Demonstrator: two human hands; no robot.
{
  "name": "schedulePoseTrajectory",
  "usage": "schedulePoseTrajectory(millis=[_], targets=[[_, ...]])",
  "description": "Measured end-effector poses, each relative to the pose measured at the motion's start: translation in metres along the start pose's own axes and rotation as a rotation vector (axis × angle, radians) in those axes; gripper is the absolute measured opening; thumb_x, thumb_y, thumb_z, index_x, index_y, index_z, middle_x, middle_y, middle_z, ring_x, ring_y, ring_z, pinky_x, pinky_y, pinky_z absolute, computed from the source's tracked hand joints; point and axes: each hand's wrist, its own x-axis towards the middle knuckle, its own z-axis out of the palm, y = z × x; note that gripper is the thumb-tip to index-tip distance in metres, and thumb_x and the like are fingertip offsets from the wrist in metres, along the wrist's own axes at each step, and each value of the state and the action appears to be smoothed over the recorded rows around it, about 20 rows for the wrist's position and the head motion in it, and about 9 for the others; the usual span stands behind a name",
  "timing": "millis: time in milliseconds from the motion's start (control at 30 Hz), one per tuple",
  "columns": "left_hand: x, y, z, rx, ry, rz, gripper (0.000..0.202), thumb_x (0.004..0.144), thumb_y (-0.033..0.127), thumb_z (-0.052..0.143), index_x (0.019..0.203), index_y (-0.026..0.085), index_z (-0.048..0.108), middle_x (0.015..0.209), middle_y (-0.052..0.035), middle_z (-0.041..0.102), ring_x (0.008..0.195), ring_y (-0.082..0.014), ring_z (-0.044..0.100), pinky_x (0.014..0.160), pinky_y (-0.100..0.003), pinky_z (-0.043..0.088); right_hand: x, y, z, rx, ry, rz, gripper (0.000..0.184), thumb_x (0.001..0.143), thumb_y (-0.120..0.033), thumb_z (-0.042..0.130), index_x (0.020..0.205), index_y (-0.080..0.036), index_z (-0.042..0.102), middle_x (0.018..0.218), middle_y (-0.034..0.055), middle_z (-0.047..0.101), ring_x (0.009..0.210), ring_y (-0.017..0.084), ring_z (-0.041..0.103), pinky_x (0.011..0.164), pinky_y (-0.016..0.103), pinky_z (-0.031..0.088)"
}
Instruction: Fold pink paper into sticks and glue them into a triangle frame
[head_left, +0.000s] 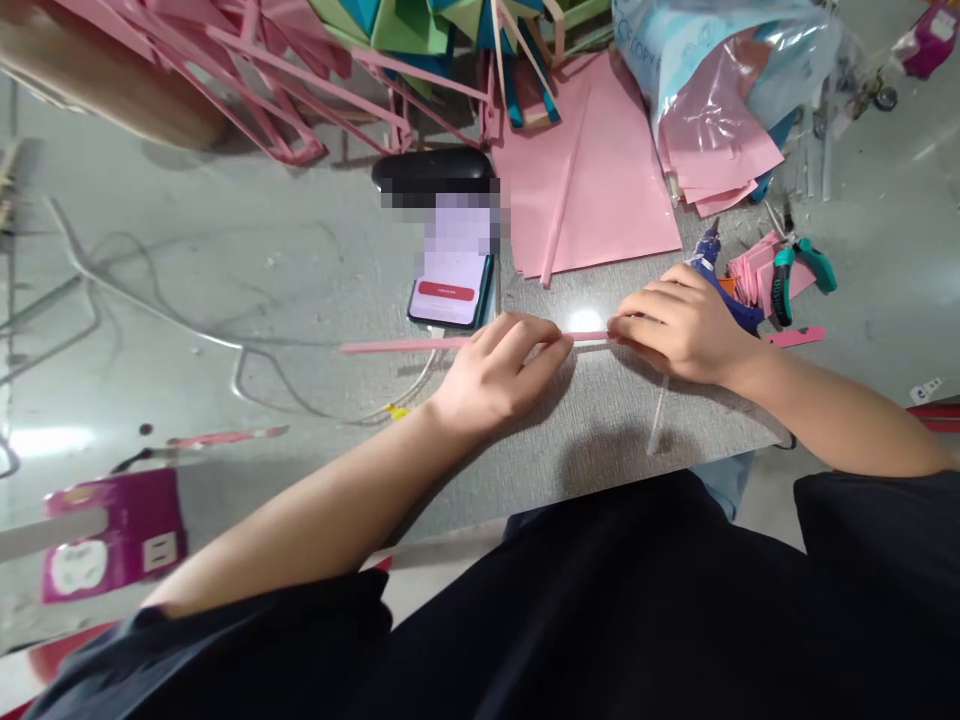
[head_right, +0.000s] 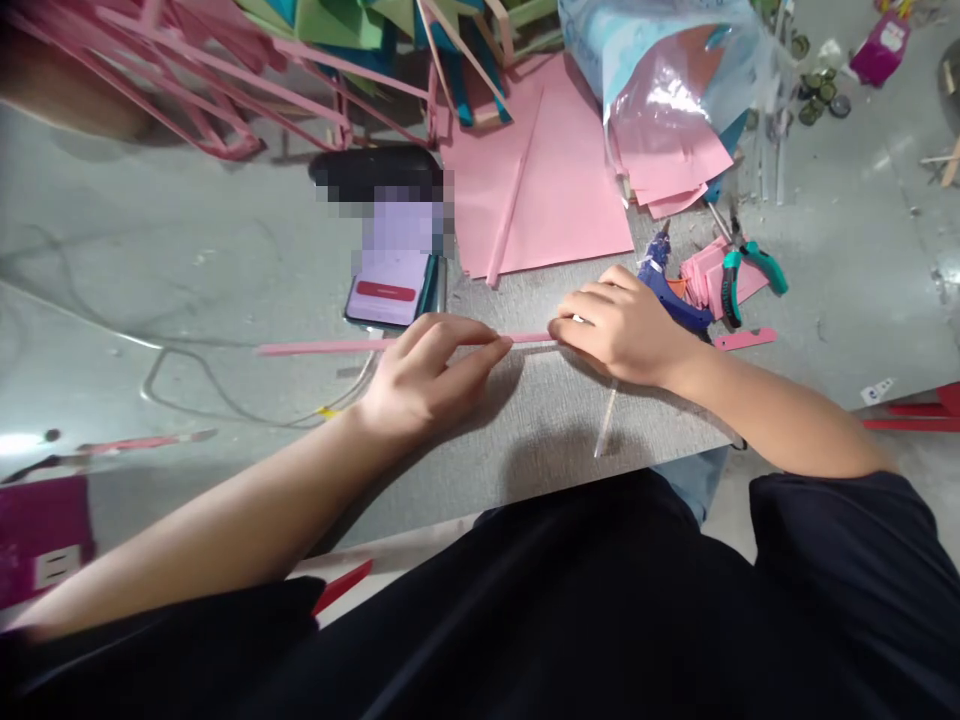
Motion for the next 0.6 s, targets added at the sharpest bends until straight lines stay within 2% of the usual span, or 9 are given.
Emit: schedulePoseTrajectory(millis=[133,267,433,600], targets=[[0.004,0.005,0.003,-0.092,-0.017,-0.065,0.022,0.097,0.001,0.062,0.104,0.018,0.075,0.101,-0.0099,0.073,0.087,-0.0215,0.064,0.073,-0.036,0.059,0.000,0.002,0.005,0.006,-0.024,-0.016,0.032,0.113,-0.019,0.052,0.092,-0.021,0.077,0.094,0.0038,0.079,0.083,0.019,0.060,0.082,0.039,0.034],[0.006,0.011,0.004,-0.109,-0.096,-0.114,0.015,0.099,0.004,0.064,0.096,0.015,0.074,0.101,-0.0116,0.074,0.087,-0.0212,0.062,0.074,-0.035,0.060,-0.001,0.001,0.007,0.039,-0.088,0.032,0.034,0.112,-0.017,0.052,0.093,-0.023,0.078,0.096,0.0033,0.080,0.084,0.019,0.061,0.084,0.039,0.035],[0.005,0.012,0.001,-0.086,-0.160,-0.145,0.015,0.101,0.006,0.065,0.100,0.016,0.077,0.098,-0.0091,0.076,0.084,-0.0208,0.063,0.073,-0.035,0.054,-0.001,-0.001,0.006,0.048,-0.060,0.034,0.030,0.111,-0.015,0.054,0.093,-0.021,0.078,0.092,0.0039,0.079,0.082,0.019,0.062,0.085,0.039,0.038],[0.002,0.008,0.001,-0.138,-0.193,-0.184,0.019,0.103,0.006,0.064,0.106,0.017,0.079,0.097,-0.0080,0.077,0.085,-0.0206,0.065,0.075,-0.036,0.051,0.002,-0.001,0.006,0.101,-0.079,0.087,0.031,0.110,-0.015,0.054,0.091,-0.021,0.077,0.091,0.0037,0.077,0.081,0.019,0.060,0.082,0.039,0.036]])
